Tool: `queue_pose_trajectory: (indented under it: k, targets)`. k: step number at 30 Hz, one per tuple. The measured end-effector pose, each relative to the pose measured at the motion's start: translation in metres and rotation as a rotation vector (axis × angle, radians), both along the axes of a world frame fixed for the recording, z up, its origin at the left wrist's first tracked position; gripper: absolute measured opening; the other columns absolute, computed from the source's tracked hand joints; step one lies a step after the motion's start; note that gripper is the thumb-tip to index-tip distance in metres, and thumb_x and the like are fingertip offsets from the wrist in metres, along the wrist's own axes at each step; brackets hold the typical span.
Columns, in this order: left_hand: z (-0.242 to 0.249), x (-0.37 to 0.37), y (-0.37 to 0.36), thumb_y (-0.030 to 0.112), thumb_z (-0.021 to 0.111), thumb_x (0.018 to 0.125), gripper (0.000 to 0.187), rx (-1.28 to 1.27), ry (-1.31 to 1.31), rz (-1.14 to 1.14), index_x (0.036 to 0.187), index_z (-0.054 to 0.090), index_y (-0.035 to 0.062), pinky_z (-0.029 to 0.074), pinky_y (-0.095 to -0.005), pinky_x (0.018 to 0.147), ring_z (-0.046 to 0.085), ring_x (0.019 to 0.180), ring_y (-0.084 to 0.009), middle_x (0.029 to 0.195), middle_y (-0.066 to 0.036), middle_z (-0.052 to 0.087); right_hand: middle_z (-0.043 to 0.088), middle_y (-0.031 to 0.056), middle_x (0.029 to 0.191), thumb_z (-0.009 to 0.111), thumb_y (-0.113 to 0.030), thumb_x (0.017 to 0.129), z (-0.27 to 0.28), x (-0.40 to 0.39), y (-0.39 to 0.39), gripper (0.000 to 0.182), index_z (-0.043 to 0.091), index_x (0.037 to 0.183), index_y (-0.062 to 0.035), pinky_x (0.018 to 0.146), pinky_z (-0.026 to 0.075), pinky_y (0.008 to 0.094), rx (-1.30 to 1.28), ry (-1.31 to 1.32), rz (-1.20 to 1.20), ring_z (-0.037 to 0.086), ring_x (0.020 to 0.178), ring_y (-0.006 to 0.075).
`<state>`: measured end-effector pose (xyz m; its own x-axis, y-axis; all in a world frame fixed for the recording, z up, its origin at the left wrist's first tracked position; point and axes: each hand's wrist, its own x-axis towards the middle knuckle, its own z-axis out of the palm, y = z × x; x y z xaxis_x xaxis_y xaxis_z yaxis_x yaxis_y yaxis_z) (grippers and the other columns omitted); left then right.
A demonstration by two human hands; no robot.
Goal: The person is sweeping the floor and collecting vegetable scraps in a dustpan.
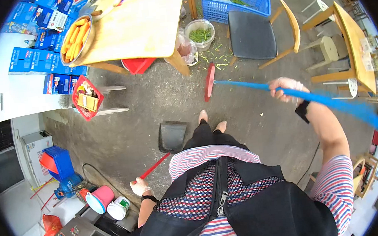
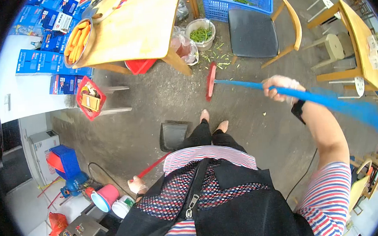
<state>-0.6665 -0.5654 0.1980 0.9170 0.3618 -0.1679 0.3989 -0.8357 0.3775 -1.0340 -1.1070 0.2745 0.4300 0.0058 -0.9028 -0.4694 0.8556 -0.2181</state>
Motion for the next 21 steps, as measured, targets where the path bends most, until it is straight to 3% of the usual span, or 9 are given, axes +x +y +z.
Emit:
queue_pose_trajectory:
  k: [1, 2, 5, 7, 9, 12, 16, 18, 21]
  targets:
    - [-0.028, 0.000, 0.019, 0.011, 0.053, 0.071, 0.016, -0.004, -0.082, -0.049, 0.069, 0.042, -0.0005, 0.038, -0.0357, 0.040, 0.044, 0.042, -0.0178, 0.054, -0.008, 0.047, 0.044, -0.0015, 0.058, 0.045, -0.007, 0.076, 0.008, 0.006, 0.003, 0.008, 0.037, 0.077, -0.0081, 0.028, 0.030, 0.0162, -0.055, -0.023, 0.089, 0.037, 0.037, 0.0038]
    - [-0.025, -0.010, 0.008, 0.011, 0.053, 0.071, 0.016, -0.006, -0.078, -0.036, 0.069, 0.042, -0.0005, 0.038, -0.0357, 0.040, 0.044, 0.042, -0.0178, 0.054, -0.008, 0.047, 0.044, -0.0018, 0.060, 0.046, -0.007, 0.077, 0.009, 0.008, 0.009, 0.008, 0.038, 0.078, -0.0084, 0.029, 0.029, 0.0167, -0.112, -0.064, 0.184, 0.038, 0.038, 0.0041]
    - [-0.019, -0.037, -0.032, 0.011, 0.053, 0.071, 0.016, -0.088, -0.046, 0.041, 0.068, 0.042, -0.0003, 0.036, -0.0354, 0.036, 0.043, 0.039, -0.0180, 0.053, -0.009, 0.047, 0.041, -0.0038, 0.055, 0.045, -0.012, 0.078, 0.032, 0.024, 0.007, 0.006, 0.039, 0.080, -0.0095, 0.030, 0.027, 0.0174, -0.143, -0.037, 0.072, 0.036, 0.038, 0.0031]
    - [-0.040, -0.043, -0.048, 0.011, 0.052, 0.071, 0.015, 0.003, -0.056, 0.046, 0.068, 0.042, -0.0006, 0.036, -0.0353, 0.036, 0.043, 0.040, -0.0185, 0.052, -0.009, 0.047, 0.040, -0.0043, 0.053, 0.044, -0.013, 0.079, 0.006, 0.021, -0.017, 0.006, 0.040, 0.078, -0.0094, 0.030, 0.027, 0.0171, -0.085, -0.112, 0.073, 0.036, 0.038, 0.0030]
    - [-0.049, -0.044, -0.080, 0.011, 0.052, 0.071, 0.015, -0.100, -0.034, 0.073, 0.068, 0.043, -0.0010, 0.037, -0.0351, 0.036, 0.044, 0.041, -0.0190, 0.053, -0.010, 0.048, 0.039, -0.0053, 0.050, 0.045, -0.017, 0.080, -0.018, 0.027, -0.040, 0.013, 0.042, 0.070, -0.0095, 0.030, 0.026, 0.0163, -0.024, -0.218, 0.104, 0.034, 0.036, 0.0031]
    - [-0.053, -0.063, -0.114, 0.012, 0.053, 0.070, 0.015, -0.109, 0.019, 0.077, 0.068, 0.044, -0.0010, 0.037, -0.0337, 0.037, 0.045, 0.041, -0.0189, 0.053, -0.010, 0.049, 0.039, -0.0051, 0.047, 0.045, -0.021, 0.081, -0.068, 0.043, -0.080, 0.021, 0.043, 0.064, -0.0098, 0.029, 0.025, 0.0161, 0.128, -0.160, 0.051, 0.035, 0.035, 0.0031]
    - [-0.055, -0.059, -0.168, 0.011, 0.056, 0.070, 0.016, 0.000, 0.008, 0.017, 0.067, 0.044, 0.0004, 0.036, -0.0307, 0.035, 0.044, 0.038, -0.0170, 0.053, -0.010, 0.050, 0.047, 0.0001, 0.057, 0.049, -0.015, 0.081, -0.066, 0.005, -0.116, 0.008, 0.043, 0.079, -0.0083, 0.027, 0.031, 0.0162, 0.155, -0.099, -0.115, 0.039, 0.036, 0.0030]
    - [-0.058, -0.070, -0.179, 0.011, 0.058, 0.069, 0.017, -0.065, 0.061, 0.040, 0.069, 0.045, 0.0005, 0.037, -0.0309, 0.035, 0.045, 0.038, -0.0160, 0.053, -0.009, 0.050, 0.049, 0.0037, 0.063, 0.047, -0.011, 0.081, -0.073, -0.027, -0.129, 0.017, 0.041, 0.097, -0.0106, 0.028, 0.033, 0.0175, 0.234, -0.136, -0.147, 0.040, 0.038, 0.0049]
    - [-0.052, -0.092, -0.196, 0.012, 0.059, 0.069, 0.018, -0.037, 0.077, 0.056, 0.072, 0.046, -0.0004, 0.038, -0.0315, 0.035, 0.047, 0.039, -0.0160, 0.053, -0.010, 0.050, 0.047, 0.0011, 0.061, 0.048, -0.012, 0.081, -0.061, -0.055, -0.119, 0.021, 0.040, 0.099, -0.0091, 0.029, 0.033, 0.0172, 0.183, -0.041, -0.196, 0.040, 0.038, 0.0041]
